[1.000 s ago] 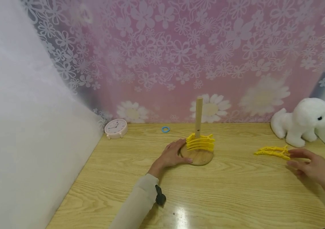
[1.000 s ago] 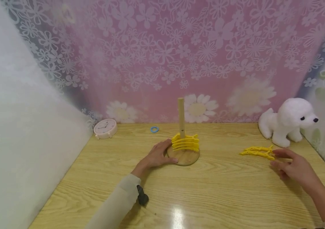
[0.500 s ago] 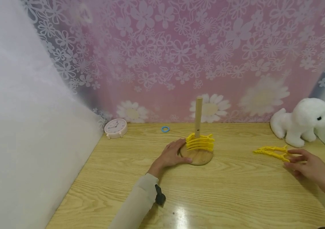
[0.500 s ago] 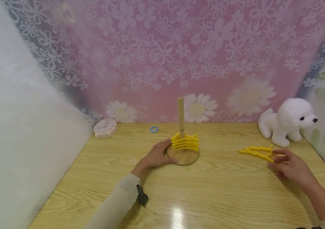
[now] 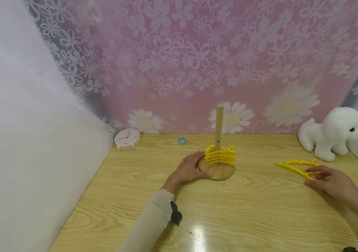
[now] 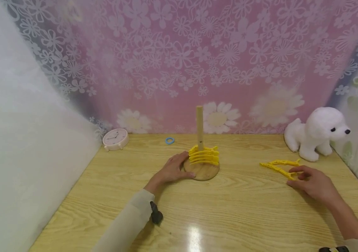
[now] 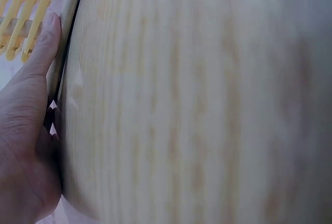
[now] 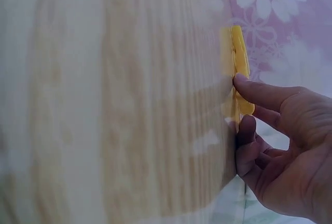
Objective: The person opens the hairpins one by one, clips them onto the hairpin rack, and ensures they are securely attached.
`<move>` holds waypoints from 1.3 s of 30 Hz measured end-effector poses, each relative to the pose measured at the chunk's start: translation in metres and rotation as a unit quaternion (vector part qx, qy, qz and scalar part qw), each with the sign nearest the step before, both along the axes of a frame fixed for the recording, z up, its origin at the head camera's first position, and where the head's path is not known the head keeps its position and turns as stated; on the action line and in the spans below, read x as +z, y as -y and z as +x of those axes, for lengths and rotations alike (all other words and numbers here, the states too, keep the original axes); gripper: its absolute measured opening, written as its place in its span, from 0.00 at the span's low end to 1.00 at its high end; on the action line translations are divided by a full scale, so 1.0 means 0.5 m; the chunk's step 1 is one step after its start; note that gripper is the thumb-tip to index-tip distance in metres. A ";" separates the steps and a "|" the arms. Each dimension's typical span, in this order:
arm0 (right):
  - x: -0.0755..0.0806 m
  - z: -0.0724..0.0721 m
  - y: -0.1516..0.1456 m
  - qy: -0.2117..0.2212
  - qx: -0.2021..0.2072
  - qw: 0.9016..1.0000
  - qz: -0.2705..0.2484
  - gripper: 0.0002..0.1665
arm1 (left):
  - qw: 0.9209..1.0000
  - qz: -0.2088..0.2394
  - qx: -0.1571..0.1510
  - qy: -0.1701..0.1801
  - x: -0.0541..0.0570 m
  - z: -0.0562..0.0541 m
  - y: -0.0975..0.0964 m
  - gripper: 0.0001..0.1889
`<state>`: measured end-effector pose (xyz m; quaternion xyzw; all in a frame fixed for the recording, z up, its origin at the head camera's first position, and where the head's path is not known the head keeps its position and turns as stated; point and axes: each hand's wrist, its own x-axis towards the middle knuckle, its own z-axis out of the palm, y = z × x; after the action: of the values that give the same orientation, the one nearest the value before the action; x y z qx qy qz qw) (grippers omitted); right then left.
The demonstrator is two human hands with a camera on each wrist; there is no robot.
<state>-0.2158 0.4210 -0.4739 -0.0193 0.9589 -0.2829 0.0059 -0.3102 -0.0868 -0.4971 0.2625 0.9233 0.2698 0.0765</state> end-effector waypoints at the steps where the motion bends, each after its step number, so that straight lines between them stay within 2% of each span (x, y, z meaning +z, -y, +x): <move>1: 0.000 0.000 0.002 -0.001 0.001 1.000 0.001 0.36 | 1.000 0.000 0.001 -0.001 0.001 0.000 0.000 0.51; 8: -0.007 0.007 0.006 0.004 -0.008 1.000 -0.024 0.34 | 1.000 0.001 0.006 0.004 0.000 0.003 0.000 0.51; 14: -0.009 0.014 0.011 0.024 -0.023 0.994 -0.109 0.34 | 1.000 -0.003 0.009 0.003 -0.006 0.003 0.003 0.51; 17: -0.008 0.018 0.018 0.023 -0.021 0.991 -0.133 0.32 | 1.000 -0.005 0.011 0.004 -0.009 0.003 0.003 0.51; 25: 0.002 0.014 0.022 0.048 0.005 0.986 -0.158 0.29 | 1.000 -0.002 0.010 -0.001 -0.009 0.002 0.004 0.51; 33: 0.002 0.021 0.038 0.024 0.034 0.984 -0.175 0.24 | 1.000 -0.002 0.008 0.004 0.001 0.006 0.000 0.50; 39: 0.014 0.025 0.057 -0.004 0.032 0.989 -0.147 0.22 | 1.000 -0.005 0.005 0.000 0.003 0.002 -0.001 0.50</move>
<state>-0.2035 0.3923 -0.4670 -0.0518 0.9057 -0.4206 0.0083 -0.3092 -0.0861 -0.4954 0.2576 0.9259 0.2656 0.0765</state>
